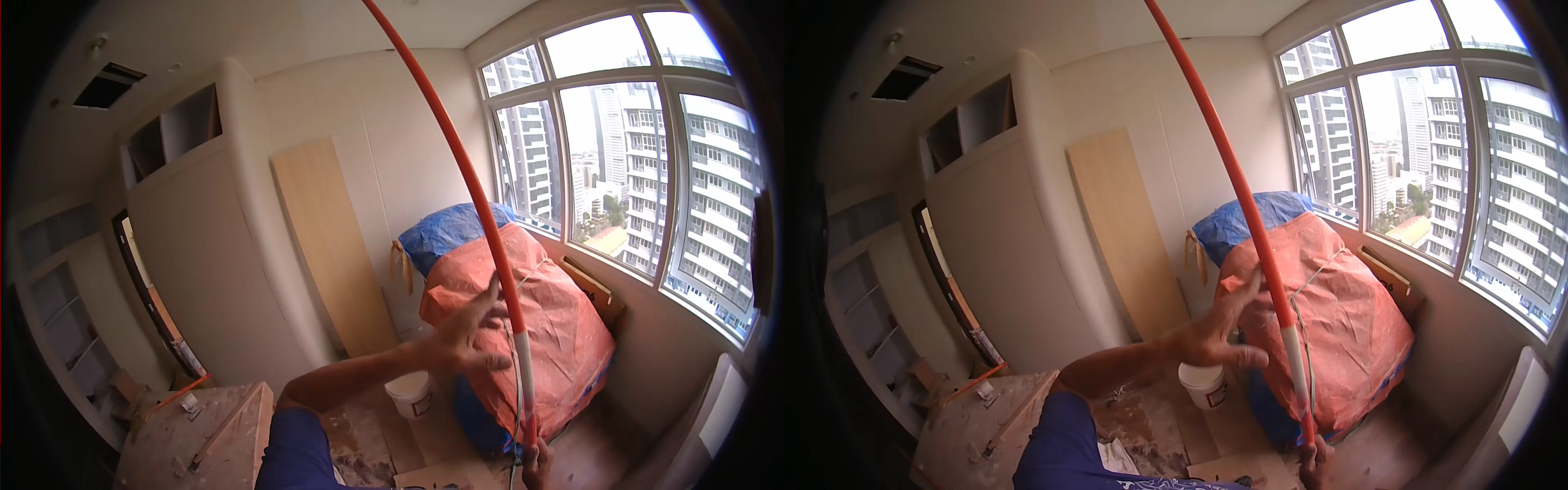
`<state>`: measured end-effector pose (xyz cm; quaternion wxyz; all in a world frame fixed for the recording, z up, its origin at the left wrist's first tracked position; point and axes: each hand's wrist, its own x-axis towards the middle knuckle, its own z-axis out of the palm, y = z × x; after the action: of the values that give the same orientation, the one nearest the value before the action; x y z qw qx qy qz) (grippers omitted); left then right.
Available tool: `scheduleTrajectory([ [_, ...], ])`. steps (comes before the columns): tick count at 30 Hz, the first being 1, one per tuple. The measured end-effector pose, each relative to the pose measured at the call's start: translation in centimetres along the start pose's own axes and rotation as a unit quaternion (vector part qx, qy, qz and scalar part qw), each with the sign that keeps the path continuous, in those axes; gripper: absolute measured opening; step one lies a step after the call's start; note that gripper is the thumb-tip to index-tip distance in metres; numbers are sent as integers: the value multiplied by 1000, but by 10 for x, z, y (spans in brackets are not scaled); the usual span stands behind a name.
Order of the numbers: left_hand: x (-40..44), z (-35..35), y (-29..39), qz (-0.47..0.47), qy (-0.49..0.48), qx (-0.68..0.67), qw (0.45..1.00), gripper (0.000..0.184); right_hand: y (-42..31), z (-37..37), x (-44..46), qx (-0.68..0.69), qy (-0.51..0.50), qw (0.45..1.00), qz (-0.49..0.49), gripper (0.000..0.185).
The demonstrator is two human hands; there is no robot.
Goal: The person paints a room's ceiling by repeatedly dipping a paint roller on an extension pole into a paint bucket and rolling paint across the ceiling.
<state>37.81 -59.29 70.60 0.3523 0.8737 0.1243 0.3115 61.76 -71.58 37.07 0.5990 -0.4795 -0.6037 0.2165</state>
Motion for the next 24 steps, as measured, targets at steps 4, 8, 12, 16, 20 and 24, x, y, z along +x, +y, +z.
scheduleTrajectory([
  [4,18,-43,-17,-26,74,-47,996,126,-12,32,53,27,13,999,-11,50],
  [8,42,-100,-20,-11,121,-104,987,103,-3,70,104,70,-2,997,29,48],
  [12,62,-161,-40,-27,174,-85,981,83,-37,98,161,85,-36,996,12,41],
  [16,76,-207,-53,-40,222,-113,968,76,-71,121,206,122,-46,992,0,40],
  [20,79,-221,-58,-30,247,-141,958,80,-72,133,223,107,-47,993,-27,39],
  [24,70,-197,-58,-35,209,-107,972,86,-60,126,205,96,-44,994,-15,40],
])
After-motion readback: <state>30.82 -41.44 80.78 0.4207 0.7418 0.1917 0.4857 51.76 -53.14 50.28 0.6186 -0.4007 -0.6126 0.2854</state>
